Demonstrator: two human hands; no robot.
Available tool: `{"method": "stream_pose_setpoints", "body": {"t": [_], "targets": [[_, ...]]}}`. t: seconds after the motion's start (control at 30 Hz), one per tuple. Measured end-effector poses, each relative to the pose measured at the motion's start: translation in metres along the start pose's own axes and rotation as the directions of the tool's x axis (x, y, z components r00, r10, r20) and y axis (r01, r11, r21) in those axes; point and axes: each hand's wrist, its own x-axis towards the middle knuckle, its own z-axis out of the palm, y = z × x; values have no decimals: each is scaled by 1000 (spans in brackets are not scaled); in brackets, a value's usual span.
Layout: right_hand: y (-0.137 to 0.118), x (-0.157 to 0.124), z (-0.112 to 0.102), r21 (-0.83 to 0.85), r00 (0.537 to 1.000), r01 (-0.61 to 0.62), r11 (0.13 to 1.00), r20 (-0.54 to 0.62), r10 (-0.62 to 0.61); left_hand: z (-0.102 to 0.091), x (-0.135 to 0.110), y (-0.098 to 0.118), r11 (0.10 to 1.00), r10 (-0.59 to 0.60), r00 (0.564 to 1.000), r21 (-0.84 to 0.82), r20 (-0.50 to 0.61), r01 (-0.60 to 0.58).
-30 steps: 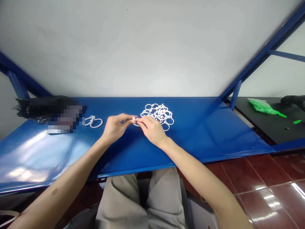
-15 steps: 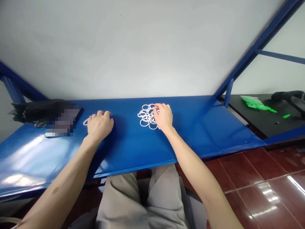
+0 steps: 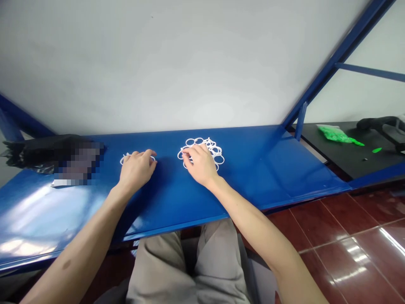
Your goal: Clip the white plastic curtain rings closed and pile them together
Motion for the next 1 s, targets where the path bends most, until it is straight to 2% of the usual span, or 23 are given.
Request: {"method": "stream_pose_setpoints", "body": {"t": [0.1,0.2,0.33,0.43,0.5,0.57,0.63,0.7,0.77,0.83,0.87,1.0], "targets": [[-14,-6,6,100,997,1,995,83,-9,-1,0,10,971,36,995,-231,-90,-56],[-19,-8,8,244,983,-169,955,119,143,-2,-4,25,898,71,980,-415,-186,-144],[-16,-4,9,417,933,-361,834,152,328,-2,-11,37,854,212,953,-432,-218,-289],[-15,-3,9,485,925,-379,788,161,345,-1,-13,41,836,301,923,-399,-237,-376],[-16,-2,9,513,935,-349,784,135,327,-2,-13,43,829,306,907,-386,-290,-404],[-17,-3,9,524,944,-318,790,95,317,-2,-12,44,833,239,901,-400,-362,-382],[-17,-3,9,521,949,-295,801,61,310,-3,-11,45,844,111,912,-447,-395,-297],[-16,-3,9,513,952,-284,810,50,303,-4,-9,44,829,-31,945,-536,-325,-157],[-16,-4,9,512,957,-273,815,54,286,-6,-8,44,774,-109,980,-633,-166,-21],[-16,-5,9,500,965,-250,829,60,255,-8,-8,44,718,-98,995,-694,-30,50],[-16,-5,9,486,970,-234,842,61,235,-9,-8,44,698,-75,997,-714,1,53],[-16,-7,9,403,988,-155,902,49,148,-10,-9,44,682,-22,999,-732,-33,-9]]}}
